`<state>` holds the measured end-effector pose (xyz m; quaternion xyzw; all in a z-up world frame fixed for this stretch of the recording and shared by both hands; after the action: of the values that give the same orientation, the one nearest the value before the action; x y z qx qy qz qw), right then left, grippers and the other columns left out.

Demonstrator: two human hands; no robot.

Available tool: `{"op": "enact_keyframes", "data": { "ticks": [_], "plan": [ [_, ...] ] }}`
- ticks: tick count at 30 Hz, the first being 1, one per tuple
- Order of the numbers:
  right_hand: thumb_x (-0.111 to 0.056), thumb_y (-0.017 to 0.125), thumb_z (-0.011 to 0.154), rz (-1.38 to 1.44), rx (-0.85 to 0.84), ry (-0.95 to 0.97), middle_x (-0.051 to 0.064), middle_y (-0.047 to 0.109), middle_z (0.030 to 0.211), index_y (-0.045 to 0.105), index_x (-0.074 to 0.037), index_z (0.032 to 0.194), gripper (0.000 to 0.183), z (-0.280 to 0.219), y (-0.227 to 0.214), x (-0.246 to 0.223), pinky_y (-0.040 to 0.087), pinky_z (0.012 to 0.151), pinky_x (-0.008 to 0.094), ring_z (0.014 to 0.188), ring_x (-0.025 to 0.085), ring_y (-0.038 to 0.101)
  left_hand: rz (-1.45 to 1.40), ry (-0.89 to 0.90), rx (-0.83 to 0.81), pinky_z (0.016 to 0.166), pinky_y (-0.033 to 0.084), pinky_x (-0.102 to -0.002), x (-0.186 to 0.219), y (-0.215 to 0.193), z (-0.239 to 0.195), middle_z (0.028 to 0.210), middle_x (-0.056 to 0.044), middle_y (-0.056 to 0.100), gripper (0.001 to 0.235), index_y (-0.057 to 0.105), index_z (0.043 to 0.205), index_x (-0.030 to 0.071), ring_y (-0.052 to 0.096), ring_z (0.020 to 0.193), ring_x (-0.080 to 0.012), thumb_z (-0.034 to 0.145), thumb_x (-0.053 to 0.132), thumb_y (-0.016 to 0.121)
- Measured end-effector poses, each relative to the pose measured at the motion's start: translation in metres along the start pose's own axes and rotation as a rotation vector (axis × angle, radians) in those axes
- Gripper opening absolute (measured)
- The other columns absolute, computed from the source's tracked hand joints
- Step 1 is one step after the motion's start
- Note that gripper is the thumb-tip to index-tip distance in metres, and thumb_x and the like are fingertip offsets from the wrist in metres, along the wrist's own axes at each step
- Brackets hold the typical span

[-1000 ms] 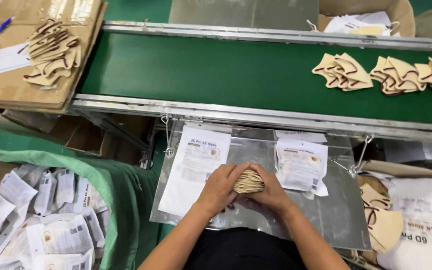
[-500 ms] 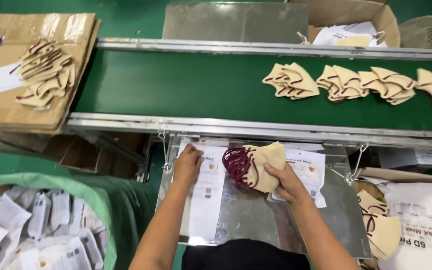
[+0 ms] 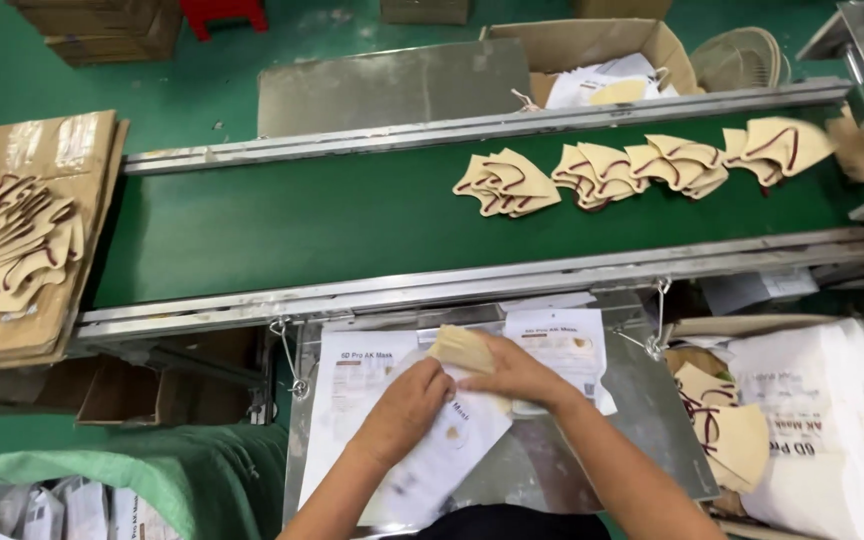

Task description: The person picks up stacks of face masks from a conveyor belt, inserts them into plastic pouches, and stacks the completed packages on the workbench.

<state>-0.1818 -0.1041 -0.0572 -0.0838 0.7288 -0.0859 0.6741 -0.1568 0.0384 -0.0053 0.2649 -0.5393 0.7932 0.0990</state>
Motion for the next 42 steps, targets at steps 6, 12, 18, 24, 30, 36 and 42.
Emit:
{"op": "enact_keyframes", "data": {
  "ticks": [6,12,18,24,30,36,42],
  "plan": [
    [-0.013,0.081,0.082,0.105,0.065,0.024,0.009,0.071,0.124,0.059,0.000,0.138,0.062,-0.005,-0.006,0.031,0.052,0.101,0.033,0.113,0.017,0.066,0.211,-0.071,-0.240,0.078,0.049,-0.043,0.006,0.023,0.005,0.098,-0.010,0.058,0.011,0.060,0.102,0.006,0.060,0.091,-0.0290,0.091,0.006,0.061],
    [-0.009,0.086,0.071,0.309,0.293,0.158,0.005,0.075,0.113,0.066,-0.006,0.121,0.054,-0.021,-0.064,0.008,0.058,0.088,0.032,0.099,0.014,0.070,-0.352,-0.114,0.108,0.074,0.053,-0.039,0.013,-0.066,0.023,0.090,-0.010,0.065,0.027,0.069,0.097,0.004,0.064,0.088,-0.0286,0.078,0.019,0.082],
    [-0.003,0.075,0.080,0.096,0.047,-0.404,0.012,0.069,0.125,0.071,-0.009,0.117,0.038,-0.044,-0.052,-0.154,0.057,0.098,0.037,0.112,0.022,0.070,-0.254,-0.135,0.188,0.076,0.053,-0.039,-0.022,-0.042,0.011,0.090,-0.007,0.064,0.018,0.072,0.088,0.006,0.064,0.087,-0.0268,0.077,0.014,0.083],
    [-0.003,0.076,0.081,0.419,-0.105,0.189,0.011,0.072,0.119,0.070,-0.007,0.122,0.042,0.013,-0.056,-0.021,0.058,0.091,0.036,0.107,0.019,0.069,-0.293,0.101,0.143,0.086,0.055,-0.038,0.025,-0.061,0.021,0.102,-0.003,0.067,0.023,0.073,0.096,0.007,0.062,0.097,-0.0270,0.074,0.003,0.076],
    [-0.014,0.080,0.082,-0.394,-0.060,0.064,0.011,0.079,0.107,0.071,-0.006,0.119,0.039,0.033,-0.016,-0.093,0.058,0.084,0.035,0.098,0.019,0.072,-0.300,0.042,0.089,0.089,0.053,-0.038,0.023,-0.036,0.017,0.101,-0.003,0.067,0.014,0.075,0.093,0.012,0.063,0.102,-0.0256,0.080,0.011,0.079],
    [-0.019,0.082,0.078,-0.544,0.129,-0.248,0.013,0.076,0.107,0.064,-0.006,0.121,0.049,0.034,-0.021,-0.149,0.057,0.085,0.036,0.099,0.023,0.073,-0.116,-0.062,0.432,0.089,0.050,-0.039,0.011,-0.059,0.009,0.100,-0.003,0.062,0.013,0.076,0.090,0.015,0.059,0.099,-0.0255,0.078,0.016,0.081],
    [-0.015,0.086,0.072,-0.121,-0.282,0.117,0.006,0.069,0.124,0.056,-0.010,0.137,0.072,0.019,-0.029,-0.092,0.053,0.096,0.033,0.113,0.015,0.065,-0.131,-0.029,0.354,0.087,0.051,-0.037,0.030,-0.059,0.009,0.097,-0.003,0.057,0.015,0.077,0.096,0.018,0.057,0.097,-0.0233,0.082,0.019,0.081]
  ]
}}
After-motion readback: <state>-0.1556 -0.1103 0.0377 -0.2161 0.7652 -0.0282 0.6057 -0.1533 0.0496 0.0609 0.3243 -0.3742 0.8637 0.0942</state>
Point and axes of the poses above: each hand's wrist, its own z-axis towards the middle knuckle, its own y-axis out of the palm, x = y × z, the point moved 9 cm from there along z, towards the middle knuckle
